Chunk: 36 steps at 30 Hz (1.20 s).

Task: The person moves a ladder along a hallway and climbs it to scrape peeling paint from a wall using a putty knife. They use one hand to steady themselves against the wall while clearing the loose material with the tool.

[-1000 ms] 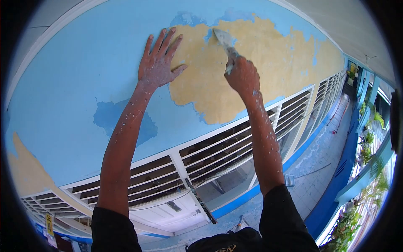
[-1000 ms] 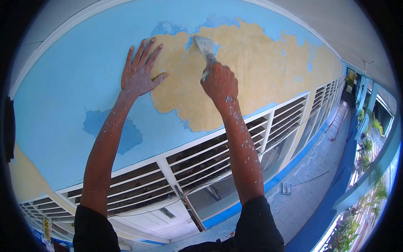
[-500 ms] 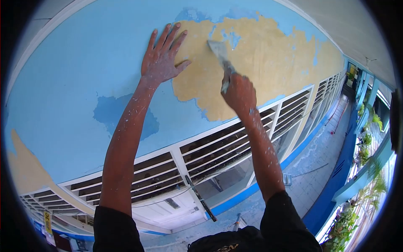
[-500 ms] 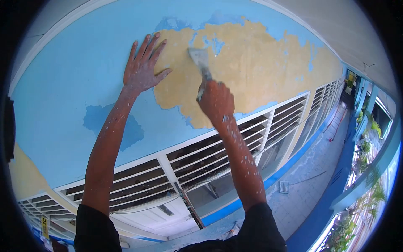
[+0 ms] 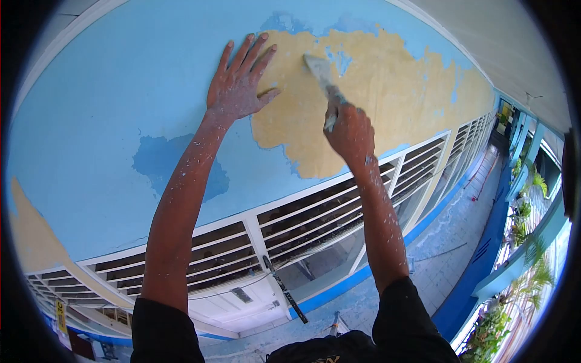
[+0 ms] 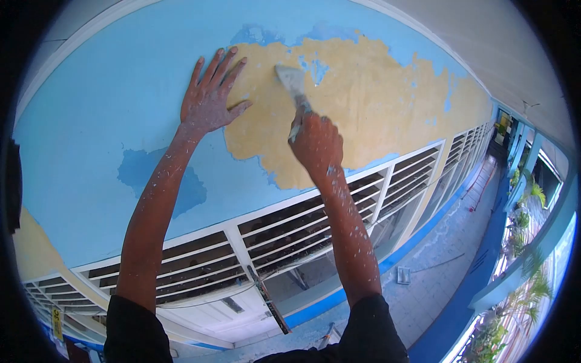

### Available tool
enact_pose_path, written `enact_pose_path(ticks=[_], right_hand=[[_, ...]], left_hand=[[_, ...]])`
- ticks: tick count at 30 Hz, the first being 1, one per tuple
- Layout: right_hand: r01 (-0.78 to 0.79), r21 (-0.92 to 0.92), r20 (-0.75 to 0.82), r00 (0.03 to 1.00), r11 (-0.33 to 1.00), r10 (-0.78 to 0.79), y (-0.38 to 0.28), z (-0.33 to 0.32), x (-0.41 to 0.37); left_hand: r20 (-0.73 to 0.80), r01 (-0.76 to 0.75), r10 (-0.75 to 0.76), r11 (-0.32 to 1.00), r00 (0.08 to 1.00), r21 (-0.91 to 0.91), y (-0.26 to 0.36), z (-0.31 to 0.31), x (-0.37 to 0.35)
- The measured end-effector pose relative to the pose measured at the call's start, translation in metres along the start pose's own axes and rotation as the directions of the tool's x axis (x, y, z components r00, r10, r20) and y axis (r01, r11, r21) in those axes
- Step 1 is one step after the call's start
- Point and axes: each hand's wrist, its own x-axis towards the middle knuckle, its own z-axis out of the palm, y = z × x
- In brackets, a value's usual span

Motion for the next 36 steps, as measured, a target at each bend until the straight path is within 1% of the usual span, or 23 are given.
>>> enact_pose_path(ticks=[2,3,5,8,9,11,14,15,17,20,21,23,24,27,28,29,32,33,36], right_hand=[[-0.04,-0.033,-0.045,0.998,0.999,0.038,0.003,0.002,0.029],[-0.023,-0.013,-0.107,0.994,1.0,0.022,0.004,0.002,0.04],[0.042,0.074,-0.114,0.993,0.996,-0.033,0.006,0.0,0.044],[-0.014,-0.009,0.018,1.0,1.0,0.014,-0.003,0.001,0.005],[0.029,0.021,0.006,1.0,0.999,-0.029,-0.004,0.006,-0.005],[-0.011,0.007,0.072,0.997,1.0,0.011,-0.007,0.004,-0.003],[-0.025,-0.041,-0.063,0.998,0.999,0.022,0.004,0.013,0.036],[-0.045,-0.013,-0.079,0.996,0.999,0.043,0.007,0.01,0.049],[0.002,0.047,-0.109,0.994,0.999,0.003,0.015,0.006,0.053],[-0.017,-0.036,0.019,1.0,0.999,0.017,0.031,0.009,0.017],[-0.013,0.005,0.024,1.0,1.0,0.013,0.026,0.003,-0.001],[-0.029,0.005,0.035,0.999,1.0,0.028,0.03,0.006,-0.009],[-0.03,-0.003,0.009,1.0,1.0,0.03,0.032,0.006,-0.002],[-0.025,-0.019,-0.076,0.997,1.0,0.024,0.039,0.009,0.036],[-0.036,0.018,-0.073,0.997,0.999,0.037,0.04,0.007,0.04],[-0.044,0.053,-0.072,0.996,0.998,0.048,0.034,0.002,0.04],[-0.034,-0.048,-0.055,0.998,0.998,0.032,0.042,0.014,0.01],[-0.016,-0.017,-0.04,0.999,1.0,0.015,0.041,0.013,0.001],[-0.029,-0.013,-0.08,0.996,0.999,0.028,0.05,0.016,0.015]], left_hand=[[-0.008,-0.006,0.006,1.0,1.0,-0.007,0.001,0.0,-0.002],[-0.015,-0.009,0.009,1.0,1.0,-0.01,0.0,0.0,-0.001],[-0.023,-0.013,0.013,1.0,1.0,0.014,-0.002,0.002,0.0],[-0.008,-0.011,0.011,1.0,1.0,0.021,0.001,0.002,-0.003],[-0.008,-0.007,0.007,1.0,1.0,0.025,0.0,0.001,-0.001],[-0.009,0.001,-0.001,1.0,1.0,0.0,-0.001,0.0,0.0],[-0.021,-0.01,0.01,1.0,1.0,-0.009,0.0,-0.001,0.0],[-0.025,-0.013,0.012,1.0,1.0,-0.008,0.0,-0.001,-0.001],[-0.028,-0.019,0.019,1.0,0.999,-0.005,-0.001,0.001,-0.001],[-0.005,-0.01,0.01,1.0,1.0,0.007,0.0,0.001,-0.003],[0.003,-0.006,0.006,1.0,1.0,0.016,0.0,0.0,-0.001],[0.019,0.007,-0.008,1.0,1.0,0.02,0.0,-0.002,0.0],[0.033,0.003,-0.004,1.0,0.999,0.021,0.001,-0.003,0.0],[-0.007,-0.013,0.013,1.0,1.0,0.018,-0.001,0.001,-0.001],[-0.004,-0.015,0.015,1.0,1.0,0.019,-0.001,0.002,-0.001],[-0.002,-0.015,0.015,1.0,1.0,0.02,-0.001,0.002,-0.001],[0.006,-0.01,0.01,1.0,1.0,-0.012,0.0,-0.002,-0.001],[0.005,-0.003,0.003,1.0,1.0,-0.024,0.0,-0.002,0.0],[-0.012,-0.009,0.009,1.0,1.0,-0.006,-0.001,0.003,0.0]])
